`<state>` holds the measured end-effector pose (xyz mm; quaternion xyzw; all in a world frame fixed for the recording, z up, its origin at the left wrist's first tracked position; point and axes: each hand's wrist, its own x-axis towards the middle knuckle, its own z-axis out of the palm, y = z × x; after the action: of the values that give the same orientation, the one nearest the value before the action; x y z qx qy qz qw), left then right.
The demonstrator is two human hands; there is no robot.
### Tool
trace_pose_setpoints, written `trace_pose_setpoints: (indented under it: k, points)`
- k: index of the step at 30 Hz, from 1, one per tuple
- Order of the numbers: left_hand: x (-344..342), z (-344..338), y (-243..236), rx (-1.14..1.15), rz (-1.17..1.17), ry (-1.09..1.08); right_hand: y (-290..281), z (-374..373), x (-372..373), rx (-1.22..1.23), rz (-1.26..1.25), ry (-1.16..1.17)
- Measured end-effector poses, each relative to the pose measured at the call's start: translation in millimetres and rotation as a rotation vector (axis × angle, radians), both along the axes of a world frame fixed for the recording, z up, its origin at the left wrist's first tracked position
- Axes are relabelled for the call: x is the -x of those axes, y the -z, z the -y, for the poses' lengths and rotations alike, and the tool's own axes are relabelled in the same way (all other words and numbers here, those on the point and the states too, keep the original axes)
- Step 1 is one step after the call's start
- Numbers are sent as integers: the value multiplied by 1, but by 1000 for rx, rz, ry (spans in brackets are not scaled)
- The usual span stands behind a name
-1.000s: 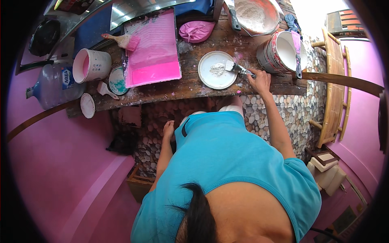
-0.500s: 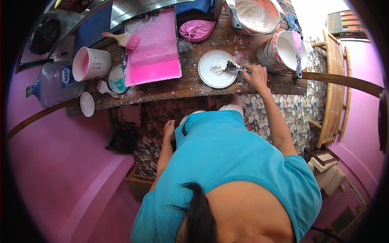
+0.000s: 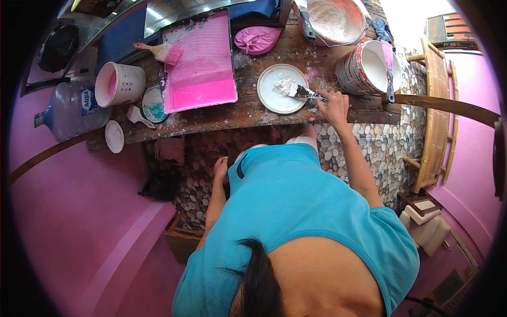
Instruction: The person picks up a paint lid and places it on a table, then uses a scraper to scoop white paste from a container into the lid and mixes it with a brush. They also clean their hands with a cloth and later mix a larger quantity of the substance in the lid with the scraper.
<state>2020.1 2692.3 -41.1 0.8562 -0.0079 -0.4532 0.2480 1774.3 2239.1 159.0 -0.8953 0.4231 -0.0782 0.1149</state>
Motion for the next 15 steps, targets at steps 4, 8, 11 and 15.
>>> trace_pose_setpoints:
  k: [4,8,11,15]
  points:
    - [-1,17,-12,-21,-7,-2,5,0,-13,14,90,31]
    - [-5,12,-8,-4,-12,-27,7,1,-25,-4,40,25]
    - [-4,22,-13,-36,-14,-41,4,4,-18,9,2,32]
    - [-3,17,-8,-54,-20,-36,-18,1,-5,24,-78,31]
